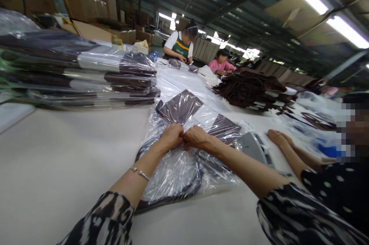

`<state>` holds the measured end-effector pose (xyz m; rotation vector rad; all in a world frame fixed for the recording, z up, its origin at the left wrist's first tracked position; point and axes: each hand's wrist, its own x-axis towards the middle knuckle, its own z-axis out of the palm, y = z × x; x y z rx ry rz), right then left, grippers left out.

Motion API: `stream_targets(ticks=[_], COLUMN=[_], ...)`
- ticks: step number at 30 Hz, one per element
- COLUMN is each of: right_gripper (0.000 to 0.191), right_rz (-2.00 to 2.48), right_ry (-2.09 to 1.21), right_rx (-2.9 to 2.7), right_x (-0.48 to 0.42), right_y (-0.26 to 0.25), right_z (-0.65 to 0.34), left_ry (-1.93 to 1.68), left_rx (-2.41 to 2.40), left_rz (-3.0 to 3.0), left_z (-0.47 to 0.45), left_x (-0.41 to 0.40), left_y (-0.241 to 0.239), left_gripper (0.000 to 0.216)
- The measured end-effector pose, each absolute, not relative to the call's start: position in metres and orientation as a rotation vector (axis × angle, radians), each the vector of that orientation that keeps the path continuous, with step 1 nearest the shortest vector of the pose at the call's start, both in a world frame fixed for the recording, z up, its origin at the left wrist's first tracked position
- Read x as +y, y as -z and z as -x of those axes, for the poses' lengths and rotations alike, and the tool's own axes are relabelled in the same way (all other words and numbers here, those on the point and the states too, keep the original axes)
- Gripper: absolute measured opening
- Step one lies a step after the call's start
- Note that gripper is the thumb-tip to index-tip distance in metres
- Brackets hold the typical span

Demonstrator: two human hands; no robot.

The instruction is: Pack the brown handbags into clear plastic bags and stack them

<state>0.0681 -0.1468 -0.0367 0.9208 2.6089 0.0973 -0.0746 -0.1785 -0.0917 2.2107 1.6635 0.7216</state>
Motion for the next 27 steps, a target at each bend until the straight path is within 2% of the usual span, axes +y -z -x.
stream_targets(ticks=[4, 8, 10, 12, 16, 18, 22, 27], right_gripper=[0.044, 0.048, 0.048, 0.052, 0.078, 0.084, 0.071, 0.044], right_rz=[-0.958, -1.3, -1.393, -1.453, -1.58, -1.655, -1.938, -2.456], right_ry=[-0.072, 0.347, 0.454, 0.475, 0.496, 0.471, 0.166, -0.013], right_rx=[2.722, 2.796, 2.804, 2.851, 2.946, 2.947, 2.946, 2.877], right_x=[-0.138, -0.12, -0.115, -0.115, -0.123, -0.125, -0.124, -0.137], right_y=[0.039, 0.04, 0.04, 0.044, 0.062, 0.071, 0.066, 0.021], right_z=[-0.081, -0.113, -0.131, -0.144, -0.15, -0.149, -0.178, -0.301], left_ry=[-0.741, -0.77, -0.777, -0.768, -0.721, -0.699, -0.674, -0.703], left_rx=[1.626, 1.609, 1.61, 1.608, 1.619, 1.627, 1.634, 1.618], left_rz=[-2.209, -2.175, -2.158, -2.148, -2.134, -2.128, -2.112, -2.09], left_z=[0.075, 0.076, 0.076, 0.075, 0.075, 0.074, 0.074, 0.075], left_x=[-0.176, -0.173, -0.172, -0.173, -0.174, -0.174, -0.173, -0.171], left_y=[0.091, 0.092, 0.092, 0.091, 0.087, 0.086, 0.086, 0.087], left_gripper=[0.005, 0.006, 0.006, 0.006, 0.006, 0.005, 0.005, 0.006])
